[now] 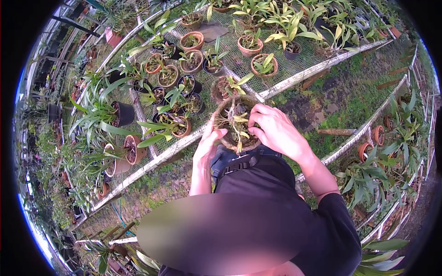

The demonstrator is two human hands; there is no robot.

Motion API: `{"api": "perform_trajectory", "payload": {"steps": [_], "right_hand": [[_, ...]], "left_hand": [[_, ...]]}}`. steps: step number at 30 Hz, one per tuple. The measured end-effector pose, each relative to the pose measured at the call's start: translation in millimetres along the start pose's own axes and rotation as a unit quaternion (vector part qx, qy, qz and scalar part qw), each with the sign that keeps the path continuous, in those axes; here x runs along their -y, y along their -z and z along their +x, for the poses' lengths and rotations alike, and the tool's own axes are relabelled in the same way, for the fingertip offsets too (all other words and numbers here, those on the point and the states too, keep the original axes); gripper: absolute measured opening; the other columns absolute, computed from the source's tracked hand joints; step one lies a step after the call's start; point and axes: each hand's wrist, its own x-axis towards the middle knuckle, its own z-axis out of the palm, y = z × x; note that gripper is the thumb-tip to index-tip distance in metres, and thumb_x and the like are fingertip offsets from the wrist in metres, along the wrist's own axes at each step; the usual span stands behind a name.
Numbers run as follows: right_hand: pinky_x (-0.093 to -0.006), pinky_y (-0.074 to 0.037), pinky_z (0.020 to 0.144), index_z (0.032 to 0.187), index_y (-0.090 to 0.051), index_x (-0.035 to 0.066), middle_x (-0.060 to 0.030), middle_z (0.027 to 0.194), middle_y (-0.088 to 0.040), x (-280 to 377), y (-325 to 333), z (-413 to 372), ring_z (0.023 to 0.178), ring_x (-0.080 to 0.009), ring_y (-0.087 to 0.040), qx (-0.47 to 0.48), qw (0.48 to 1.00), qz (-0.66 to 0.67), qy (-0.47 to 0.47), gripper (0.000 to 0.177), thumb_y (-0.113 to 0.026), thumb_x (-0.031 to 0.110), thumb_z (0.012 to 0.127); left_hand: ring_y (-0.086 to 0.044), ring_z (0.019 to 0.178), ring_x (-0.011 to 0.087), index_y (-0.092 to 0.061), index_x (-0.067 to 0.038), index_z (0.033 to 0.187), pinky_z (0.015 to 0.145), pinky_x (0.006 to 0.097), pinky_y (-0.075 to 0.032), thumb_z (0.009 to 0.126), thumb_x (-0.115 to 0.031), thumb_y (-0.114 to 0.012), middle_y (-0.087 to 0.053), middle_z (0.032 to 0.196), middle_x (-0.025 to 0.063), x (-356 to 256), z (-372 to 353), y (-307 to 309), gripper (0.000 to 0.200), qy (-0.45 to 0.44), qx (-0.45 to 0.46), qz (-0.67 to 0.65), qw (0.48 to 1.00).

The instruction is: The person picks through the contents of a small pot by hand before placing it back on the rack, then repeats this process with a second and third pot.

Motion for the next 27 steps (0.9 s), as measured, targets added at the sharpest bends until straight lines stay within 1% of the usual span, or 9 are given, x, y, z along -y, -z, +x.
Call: {"api": "perform_trajectory", "payload": {"steps": [1, 4, 5, 8, 11, 16, 20, 22, 27], "right_hand": [[-0.0441, -0.046, 0.092, 0.092, -0.067, 0.0, -0.011, 0.103, -0.06, 1, 3, 0, 0.102, -0.0319, -0.059, -0.009, 1.0, 0.01, 0.004, 0.012, -0.071, 0.006, 0.082], [-0.0432, -0.046, 0.094, 0.094, -0.068, -0.001, -0.0118, 0.102, -0.06, 2, 1, -2, 0.105, -0.032, -0.06, -0.039, 0.999, 0.003, 0.019, 0.016, -0.072, 0.007, 0.081], [-0.0427, -0.046, 0.095, 0.095, -0.068, -0.001, -0.0121, 0.102, -0.06, 3, -1, -2, 0.106, -0.0319, -0.06, -0.049, 0.998, -0.006, 0.024, 0.017, -0.073, 0.008, 0.081], [-0.0424, -0.046, 0.093, 0.097, -0.069, 0.0, -0.0128, 0.102, -0.06, 5, 2, 1, 0.105, -0.0318, -0.06, -0.031, 0.999, 0.002, 0.022, 0.019, -0.073, 0.008, 0.081], [-0.0433, -0.046, 0.086, 0.096, -0.072, 0.002, -0.0123, 0.102, -0.06, 8, -1, 1, 0.101, -0.0301, -0.06, -0.048, 0.998, -0.003, 0.036, 0.019, -0.071, 0.004, 0.077], [-0.0436, -0.045, 0.079, 0.09, -0.07, 0.0, -0.013, 0.095, -0.06, 5, -11, 0, 0.095, -0.0321, -0.061, -0.044, 0.998, -0.043, 0.032, 0.012, -0.068, 0.003, 0.078], [-0.0454, -0.045, 0.075, 0.083, -0.068, -0.001, -0.0163, 0.089, -0.059, 2, -15, 1, 0.089, -0.0341, -0.061, -0.046, 0.997, -0.038, 0.044, 0.008, -0.064, 0.005, 0.08], [-0.0461, -0.045, 0.076, 0.081, -0.066, -0.002, -0.0171, 0.088, -0.057, 3, -15, 2, 0.088, -0.0346, -0.06, -0.036, 0.997, -0.058, 0.041, 0.01, -0.062, 0.007, 0.081], [-0.0483, -0.046, 0.075, 0.077, -0.063, -0.003, -0.0175, 0.087, -0.055, 5, -19, 4, 0.086, -0.0351, -0.059, -0.018, 0.994, -0.104, 0.037, 0.014, -0.059, 0.01, 0.082]], "left_hand": [[-0.046, 0.136, 0.0243, -0.024, -0.008, 0.16, 0.113, 0.0385, -0.036, 0.084, -0.008, -0.064, -0.047, 0.149, 0.0131, 1, 0, 2, 0.086, 0.016, -0.009, -0.018, 1.0], [-0.05, 0.131, 0.0251, -0.025, -0.008, 0.16, 0.11, 0.0398, -0.039, 0.084, -0.01, -0.064, -0.051, 0.146, 0.0131, 4, 4, 6, 0.085, -0.024, 0.026, -0.017, 0.999], [-0.051, 0.13, 0.025, -0.026, -0.008, 0.16, 0.109, 0.0398, -0.039, 0.084, -0.01, -0.065, -0.051, 0.145, 0.0129, 4, 4, 6, 0.085, -0.019, 0.023, -0.016, 0.999], [-0.052, 0.128, 0.0248, -0.027, -0.008, 0.159, 0.108, 0.0396, -0.041, 0.084, -0.012, -0.065, -0.053, 0.144, 0.0125, 3, 1, 7, 0.084, -0.003, 0.018, -0.027, 0.999], [-0.053, 0.127, 0.0244, -0.028, -0.009, 0.159, 0.106, 0.0392, -0.043, 0.084, -0.012, -0.065, -0.054, 0.143, 0.0122, 16, 9, 22, 0.083, 0.004, 0.025, -0.045, 0.999], [-0.054, 0.125, 0.0224, -0.027, -0.009, 0.159, 0.104, 0.0377, -0.045, 0.084, -0.009, -0.063, -0.053, 0.143, 0.0126, 4, -1, 6, 0.083, -0.016, 0.015, -0.014, 1.0], [-0.05, 0.131, 0.0214, -0.026, -0.007, 0.159, 0.11, 0.0362, -0.04, 0.084, -0.006, -0.062, -0.049, 0.147, 0.013, 3, 2, 8, 0.083, -0.035, 0.044, 0.006, 0.998], [-0.047, 0.135, 0.0216, -0.025, -0.006, 0.159, 0.113, 0.0359, -0.037, 0.084, -0.004, -0.061, -0.046, 0.15, 0.0131, 1, 4, 6, 0.084, -0.062, 0.058, 0.032, 0.996], [-0.042, 0.141, 0.0222, -0.024, -0.004, 0.159, 0.117, 0.0357, -0.033, 0.083, -0.001, -0.06, -0.042, 0.153, 0.013, -16, -8, -16, 0.084, -0.058, 0.053, 0.044, 0.996]]}}
